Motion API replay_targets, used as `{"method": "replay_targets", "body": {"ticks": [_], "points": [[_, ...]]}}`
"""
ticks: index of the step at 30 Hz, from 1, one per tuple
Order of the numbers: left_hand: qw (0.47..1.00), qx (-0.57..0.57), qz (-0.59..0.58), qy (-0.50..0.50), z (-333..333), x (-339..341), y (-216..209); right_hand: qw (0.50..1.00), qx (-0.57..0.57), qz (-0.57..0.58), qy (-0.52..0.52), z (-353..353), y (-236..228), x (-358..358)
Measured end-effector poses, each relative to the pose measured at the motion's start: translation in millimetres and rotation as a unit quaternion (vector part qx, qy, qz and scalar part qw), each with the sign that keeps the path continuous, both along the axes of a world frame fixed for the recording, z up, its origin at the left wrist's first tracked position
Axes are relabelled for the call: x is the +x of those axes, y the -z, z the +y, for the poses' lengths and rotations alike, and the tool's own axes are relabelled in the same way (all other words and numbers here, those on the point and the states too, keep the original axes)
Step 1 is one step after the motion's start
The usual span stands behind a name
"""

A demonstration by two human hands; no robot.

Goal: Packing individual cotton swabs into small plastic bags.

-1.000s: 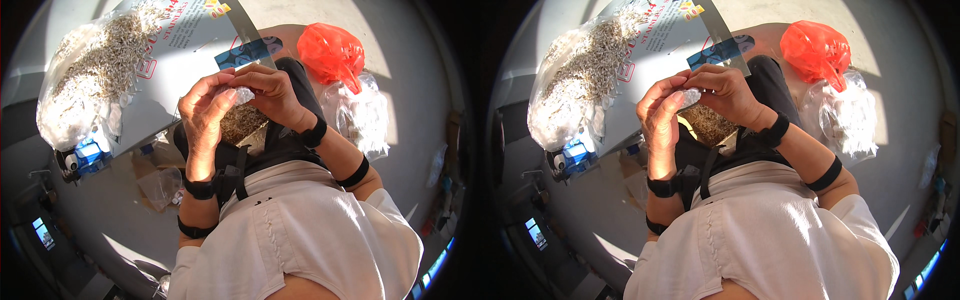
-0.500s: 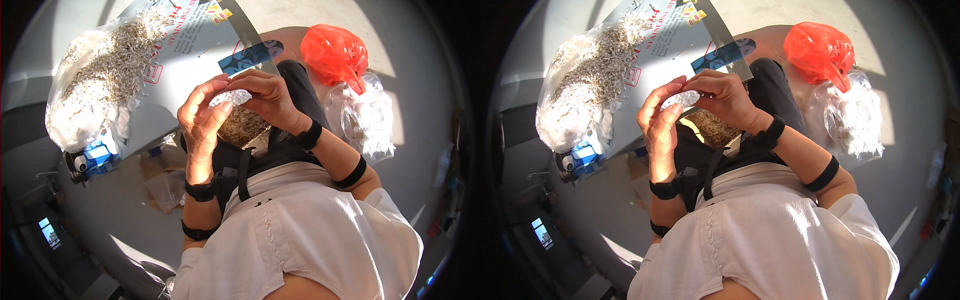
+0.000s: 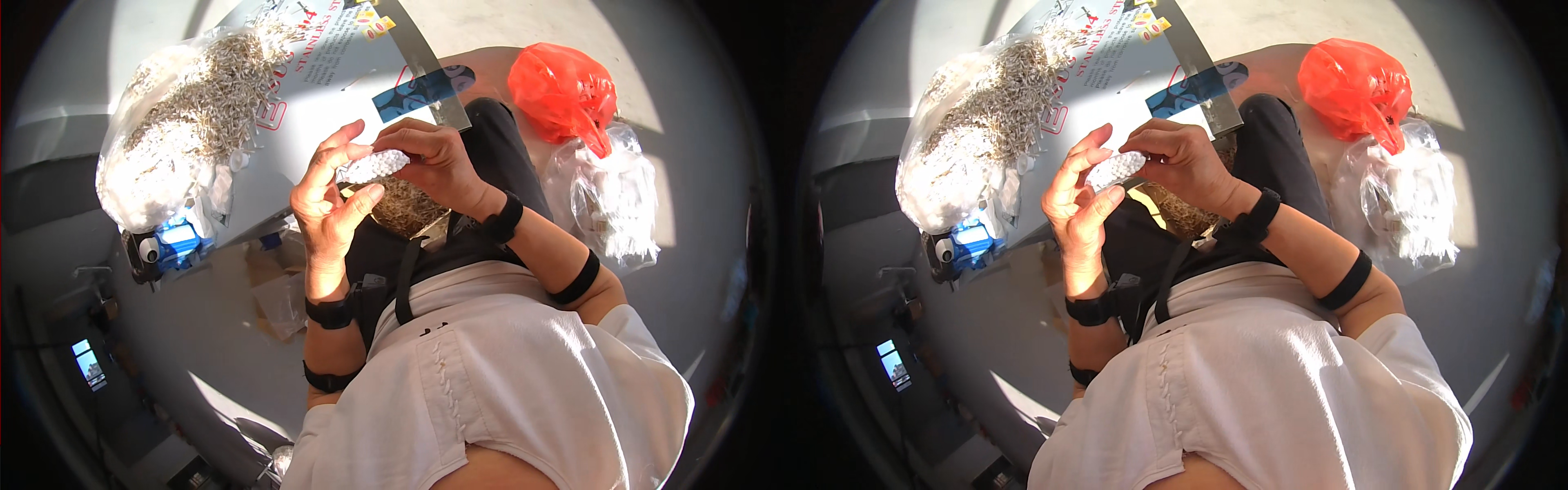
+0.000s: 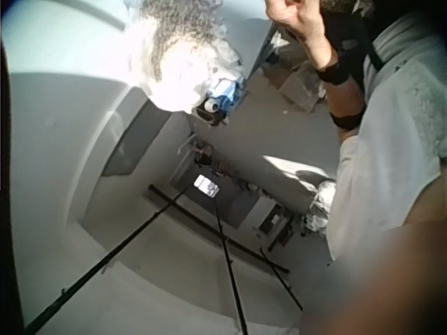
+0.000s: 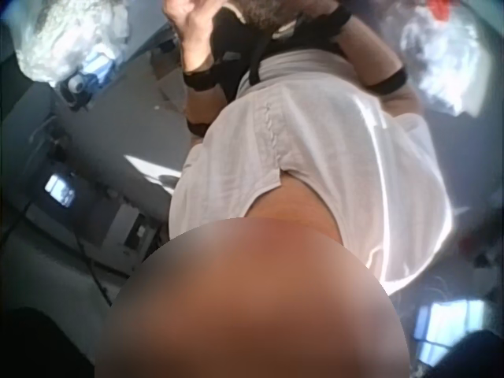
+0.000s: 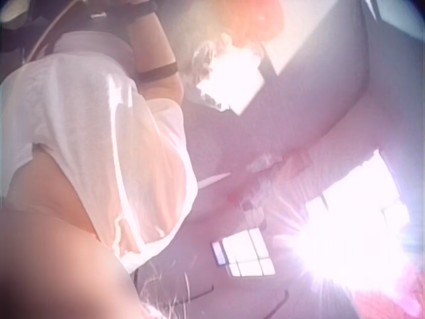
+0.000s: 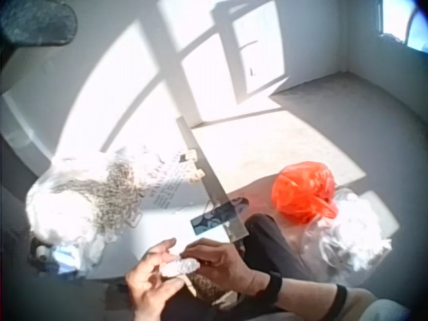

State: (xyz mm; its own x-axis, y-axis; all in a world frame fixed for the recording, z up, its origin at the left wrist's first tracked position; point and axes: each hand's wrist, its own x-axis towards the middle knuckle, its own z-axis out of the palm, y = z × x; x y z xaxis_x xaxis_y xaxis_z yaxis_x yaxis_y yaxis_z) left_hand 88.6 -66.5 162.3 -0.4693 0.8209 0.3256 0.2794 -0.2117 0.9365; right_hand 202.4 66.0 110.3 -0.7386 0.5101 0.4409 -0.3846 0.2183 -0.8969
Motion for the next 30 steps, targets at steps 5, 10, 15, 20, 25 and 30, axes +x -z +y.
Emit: {"method": "replay_targets", "body": {"ticks": [5,10,15,20,25,30], "points": [[0.996,-0.016,0.068,-0.056,-8,3,0,1.000,0.005,-0.003,-0.005,-6,-2,-1],[0.997,0.006,0.052,-0.057,-19,-4,5,0.998,-0.001,-0.032,-0.058,-11,-2,-6],[0.997,0.004,0.024,-0.072,-32,-3,1,0.997,0.003,-0.037,-0.075,-23,-3,-17],[0.996,0.001,0.017,-0.086,-49,-3,2,0.996,-0.023,-0.008,-0.085,-42,-2,-28],[0.993,0.018,0.090,-0.078,-62,-6,6,0.996,0.000,-0.015,-0.090,-53,1,-32],[0.994,-0.007,0.016,-0.111,-71,-4,12,0.995,0.002,-0.008,-0.104,-56,10,-34]]}}
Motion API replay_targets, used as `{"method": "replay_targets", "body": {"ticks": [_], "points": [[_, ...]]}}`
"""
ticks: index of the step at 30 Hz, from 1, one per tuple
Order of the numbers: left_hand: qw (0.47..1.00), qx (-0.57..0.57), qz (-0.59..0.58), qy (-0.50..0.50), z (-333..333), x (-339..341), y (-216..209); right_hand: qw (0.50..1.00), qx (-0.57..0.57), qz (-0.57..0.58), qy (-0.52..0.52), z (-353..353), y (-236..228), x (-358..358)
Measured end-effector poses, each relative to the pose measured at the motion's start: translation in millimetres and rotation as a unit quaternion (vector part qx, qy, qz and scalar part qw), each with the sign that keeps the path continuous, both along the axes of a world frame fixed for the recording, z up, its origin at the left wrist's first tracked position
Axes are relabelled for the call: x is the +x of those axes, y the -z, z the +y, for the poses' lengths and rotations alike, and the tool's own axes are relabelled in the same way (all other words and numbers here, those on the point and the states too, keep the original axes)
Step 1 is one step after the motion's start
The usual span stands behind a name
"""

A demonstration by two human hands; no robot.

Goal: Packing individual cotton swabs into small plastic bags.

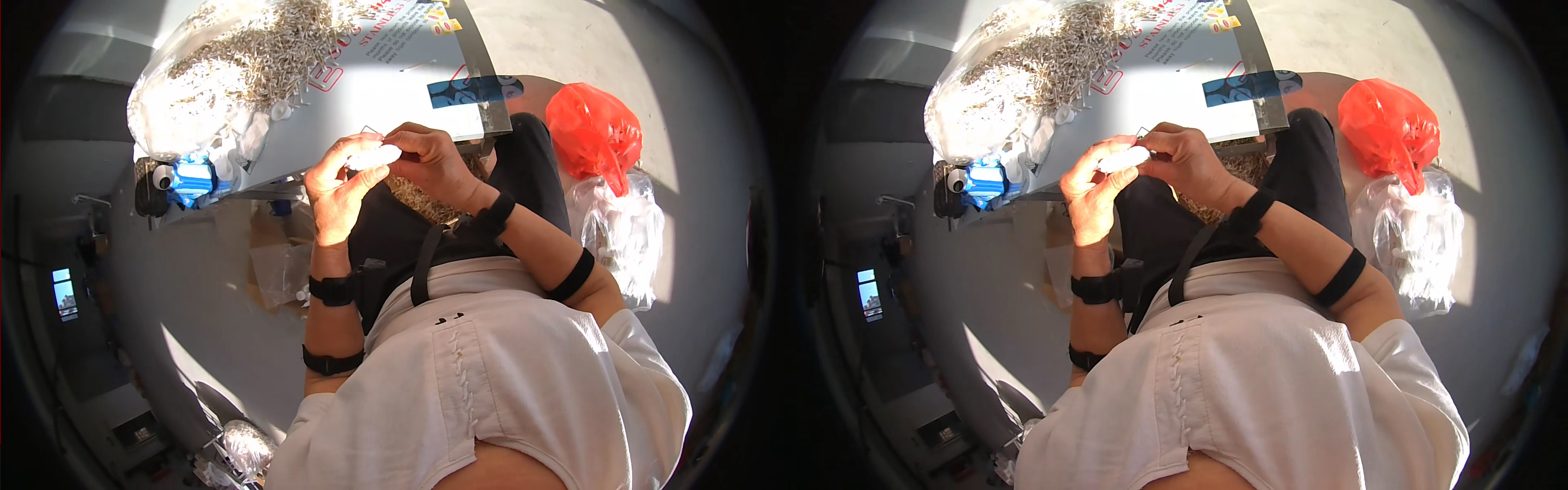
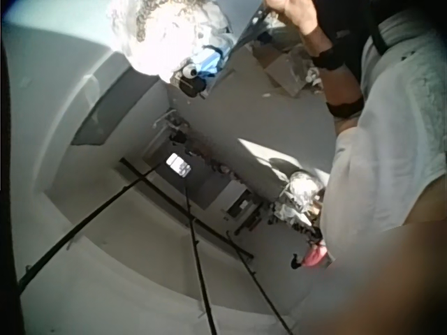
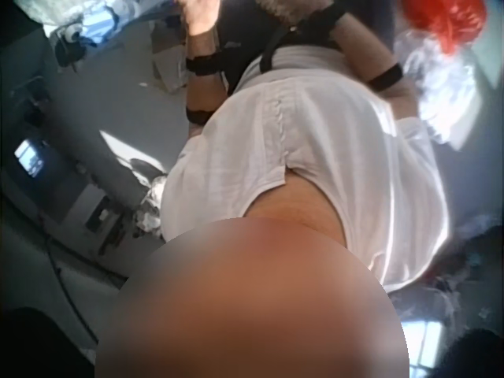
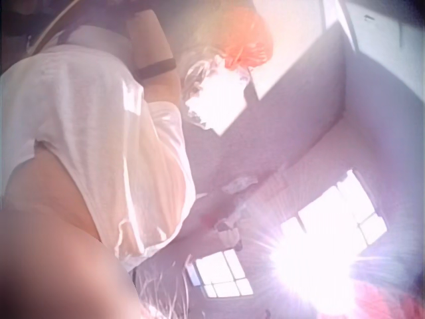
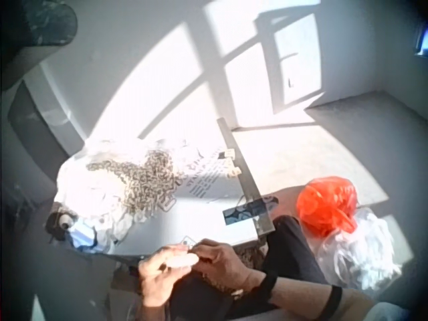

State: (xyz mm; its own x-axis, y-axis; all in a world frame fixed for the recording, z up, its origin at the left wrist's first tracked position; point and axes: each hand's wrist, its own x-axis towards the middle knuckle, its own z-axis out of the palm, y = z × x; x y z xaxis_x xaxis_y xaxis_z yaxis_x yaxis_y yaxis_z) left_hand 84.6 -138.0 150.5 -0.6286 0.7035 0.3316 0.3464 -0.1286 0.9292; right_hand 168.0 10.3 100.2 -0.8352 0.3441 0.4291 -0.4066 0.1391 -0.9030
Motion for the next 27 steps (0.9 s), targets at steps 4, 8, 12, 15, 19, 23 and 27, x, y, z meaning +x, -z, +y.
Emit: {"method": "replay_targets", "body": {"ticks": [4,8,12,15,19,23,27], "points": [[0.982,0.101,-0.149,-0.052,-4,-1,2,0.978,-0.157,-0.126,-0.053,3,-10,1],[0.972,-0.132,0.189,-0.046,-13,-5,-8,0.876,-0.405,-0.243,-0.100,15,-17,1],[0.972,-0.128,0.196,-0.019,-4,4,-3,0.812,-0.502,-0.239,-0.178,18,-6,-2],[0.983,-0.078,0.162,-0.016,-5,0,10,0.776,-0.547,-0.239,-0.203,15,-7,-1],[0.994,-0.046,0.103,-0.002,-5,0,11,0.792,-0.506,-0.238,-0.245,20,-11,4],[0.999,-0.040,-0.006,-0.036,-6,4,12,0.938,-0.280,-0.178,-0.096,18,-11,11],[0.997,-0.052,0.008,-0.053,-4,6,9,0.977,-0.166,-0.064,-0.116,16,-11,11]]}}
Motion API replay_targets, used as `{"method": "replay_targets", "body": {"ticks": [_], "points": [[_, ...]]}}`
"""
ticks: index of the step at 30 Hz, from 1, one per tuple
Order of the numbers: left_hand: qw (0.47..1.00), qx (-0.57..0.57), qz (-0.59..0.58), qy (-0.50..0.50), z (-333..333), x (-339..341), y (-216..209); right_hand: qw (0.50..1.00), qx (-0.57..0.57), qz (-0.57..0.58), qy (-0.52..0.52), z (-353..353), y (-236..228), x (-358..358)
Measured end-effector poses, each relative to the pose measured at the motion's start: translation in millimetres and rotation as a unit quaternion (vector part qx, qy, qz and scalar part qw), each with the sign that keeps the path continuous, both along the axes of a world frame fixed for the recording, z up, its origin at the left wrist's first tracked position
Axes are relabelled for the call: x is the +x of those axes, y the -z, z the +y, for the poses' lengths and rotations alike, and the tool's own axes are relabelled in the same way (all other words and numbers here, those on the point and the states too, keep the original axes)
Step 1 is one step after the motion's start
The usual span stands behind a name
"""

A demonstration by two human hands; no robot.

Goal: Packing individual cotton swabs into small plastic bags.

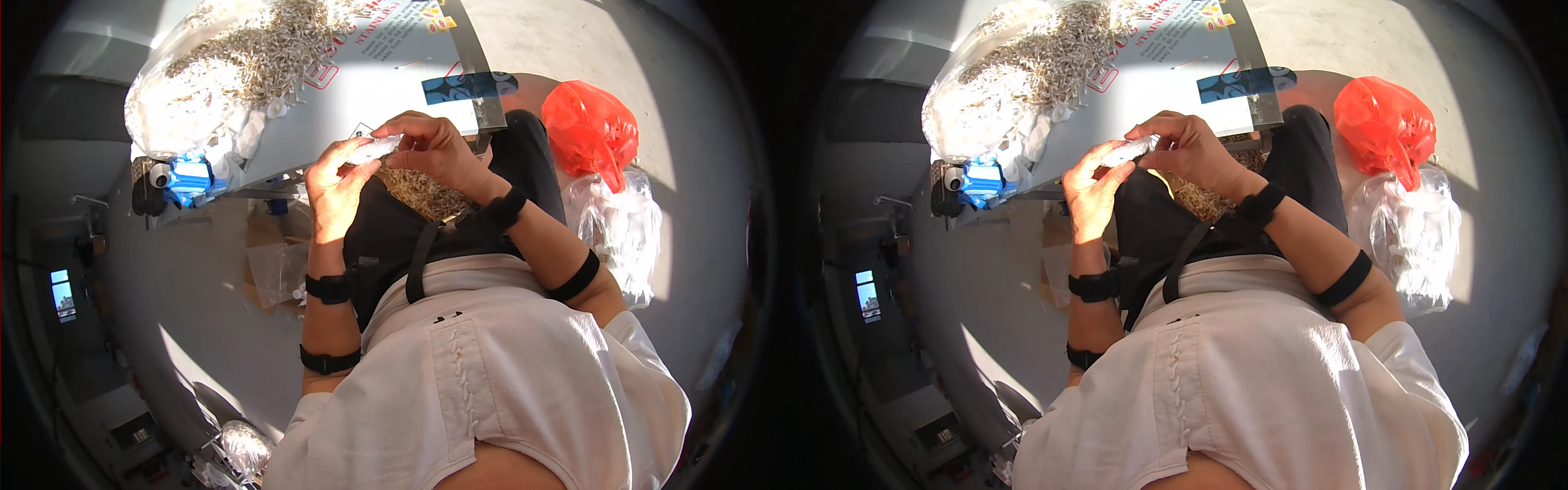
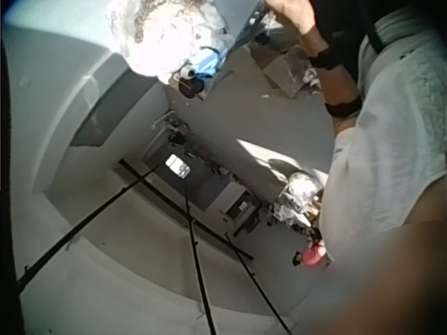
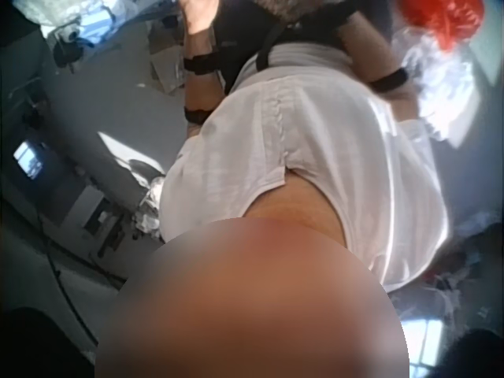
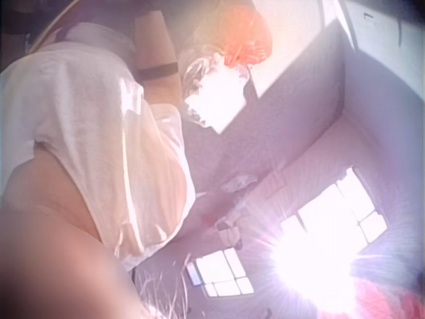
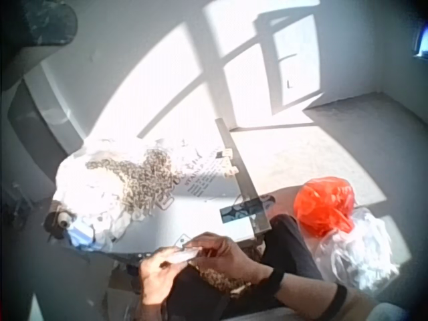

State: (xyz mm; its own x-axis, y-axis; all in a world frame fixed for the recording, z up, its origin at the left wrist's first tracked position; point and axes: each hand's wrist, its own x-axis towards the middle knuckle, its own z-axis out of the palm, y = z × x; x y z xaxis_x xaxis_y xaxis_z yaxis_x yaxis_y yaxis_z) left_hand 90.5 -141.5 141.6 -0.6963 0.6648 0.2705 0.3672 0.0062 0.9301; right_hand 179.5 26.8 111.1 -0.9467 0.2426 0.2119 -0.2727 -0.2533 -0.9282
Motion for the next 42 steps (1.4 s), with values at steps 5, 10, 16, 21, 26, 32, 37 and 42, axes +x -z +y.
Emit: {"method": "replay_targets", "body": {"ticks": [5,10,16,21,26,32,37,42], "points": [[0.999,-0.045,0.022,-0.005,1,4,-11,0.997,-0.048,0.065,0.007,-8,4,-2],[0.998,0.000,0.059,0.011,6,9,-19,0.998,0.009,0.062,0.030,-9,2,0],[0.992,-0.039,0.116,-0.036,8,8,-14,0.995,0.041,0.064,0.063,-13,-3,1],[0.991,-0.048,0.119,-0.043,11,6,-10,0.998,-0.003,0.020,0.055,-12,-1,2],[0.999,-0.019,0.039,-0.027,10,4,-8,0.997,-0.074,0.007,0.026,-6,2,2],[0.998,-0.038,0.027,-0.031,11,7,-8,0.996,-0.088,0.011,0.009,-4,-12,8],[0.998,-0.028,0.045,-0.035,12,7,-7,0.998,-0.054,0.035,0.026,-3,-10,5],[0.997,-0.016,0.060,-0.038,14,8,-6,0.997,-0.056,0.025,0.050,-6,-12,3]]}}
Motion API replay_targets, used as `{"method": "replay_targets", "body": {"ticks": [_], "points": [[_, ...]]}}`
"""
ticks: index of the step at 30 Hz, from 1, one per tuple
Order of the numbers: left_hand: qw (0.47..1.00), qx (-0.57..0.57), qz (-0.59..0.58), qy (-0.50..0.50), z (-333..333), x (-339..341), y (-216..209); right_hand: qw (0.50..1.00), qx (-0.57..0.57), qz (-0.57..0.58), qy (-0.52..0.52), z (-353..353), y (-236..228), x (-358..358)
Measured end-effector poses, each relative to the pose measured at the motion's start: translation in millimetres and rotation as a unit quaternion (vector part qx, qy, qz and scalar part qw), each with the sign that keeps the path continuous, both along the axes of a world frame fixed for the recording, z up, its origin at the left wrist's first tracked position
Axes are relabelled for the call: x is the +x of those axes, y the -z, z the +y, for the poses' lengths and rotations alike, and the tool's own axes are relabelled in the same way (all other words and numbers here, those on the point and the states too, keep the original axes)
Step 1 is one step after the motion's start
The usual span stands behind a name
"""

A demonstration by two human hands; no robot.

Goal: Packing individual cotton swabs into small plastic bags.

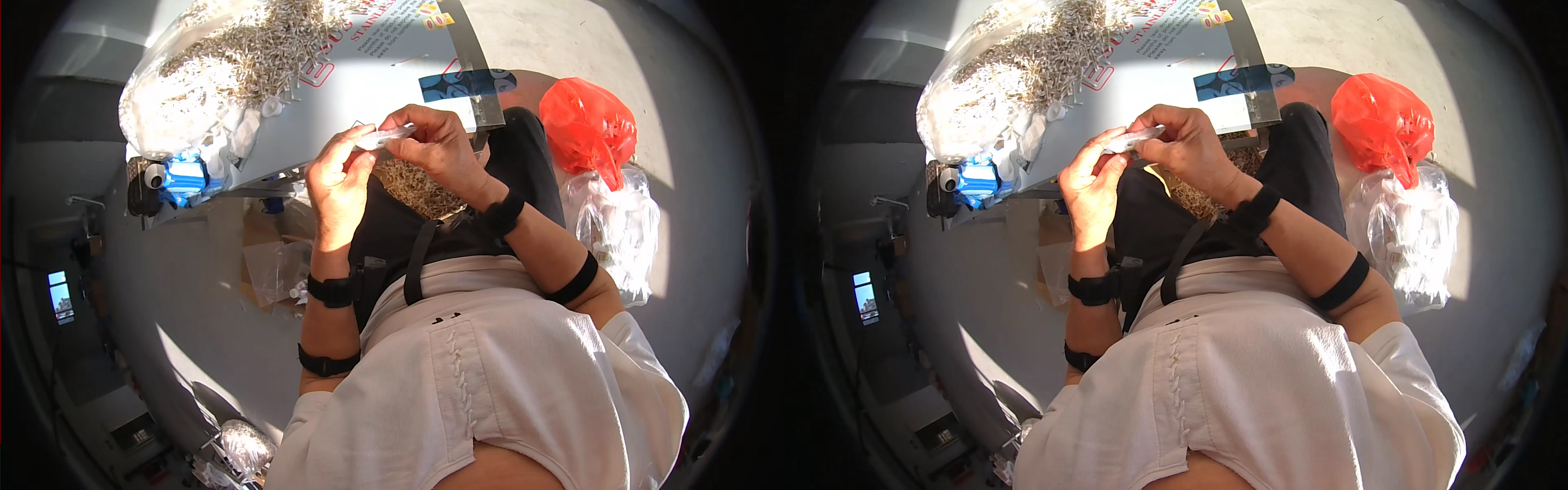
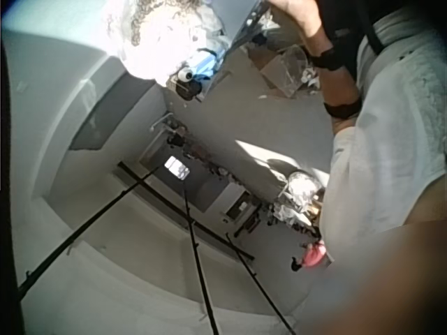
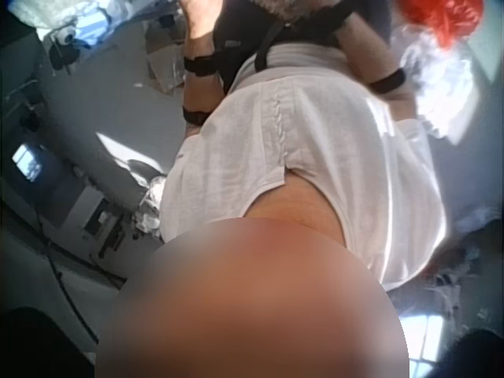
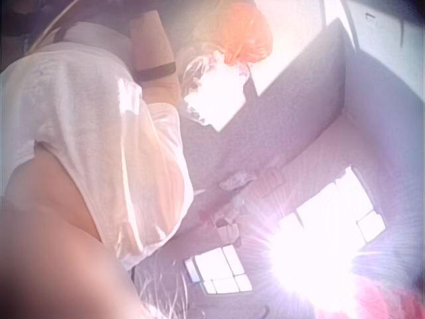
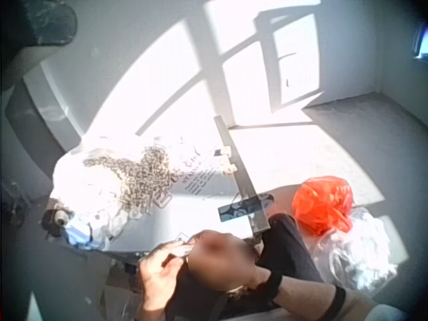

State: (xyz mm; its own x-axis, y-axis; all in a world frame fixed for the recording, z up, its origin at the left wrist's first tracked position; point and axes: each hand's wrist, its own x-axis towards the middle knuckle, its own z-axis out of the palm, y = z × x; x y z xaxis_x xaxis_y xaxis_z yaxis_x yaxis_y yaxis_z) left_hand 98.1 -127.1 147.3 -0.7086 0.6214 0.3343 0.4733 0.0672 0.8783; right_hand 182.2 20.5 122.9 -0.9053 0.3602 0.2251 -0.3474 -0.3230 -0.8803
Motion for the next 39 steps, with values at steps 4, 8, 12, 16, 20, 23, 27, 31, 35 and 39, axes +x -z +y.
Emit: {"method": "replay_targets", "body": {"ticks": [4,8,12,16,20,23,27,31,35,39], "points": [[0.999,0.020,-0.033,0.005,3,2,0,1.000,0.004,-0.007,0.006,0,2,-1],[0.997,0.066,-0.039,0.026,7,5,0,0.998,0.056,-0.008,0.008,5,4,3],[0.998,0.058,0.002,0.009,11,3,4,0.995,0.096,-0.014,0.013,7,-1,6],[0.999,0.031,0.039,-0.002,14,1,5,0.982,0.181,-0.020,0.056,6,-4,6],[0.999,0.038,-0.009,0.007,18,3,-4,0.980,0.187,-0.041,0.062,9,-7,7],[0.996,0.049,-0.071,0.015,18,0,-7,0.993,0.113,-0.018,0.040,10,-3,5],[0.993,0.069,-0.093,0.015,22,-6,2,0.987,0.152,-0.016,0.051,10,1,2],[0.991,0.059,-0.116,0.017,32,-7,9,0.995,0.062,-0.054,0.052,16,3,5],[0.974,0.082,-0.208,0.030,53,-11,24,0.993,0.053,-0.056,0.088,36,21,0],[0.955,0.086,-0.279,0.044,79,-17,44,0.986,0.032,-0.127,0.099,57,35,-4]]}}
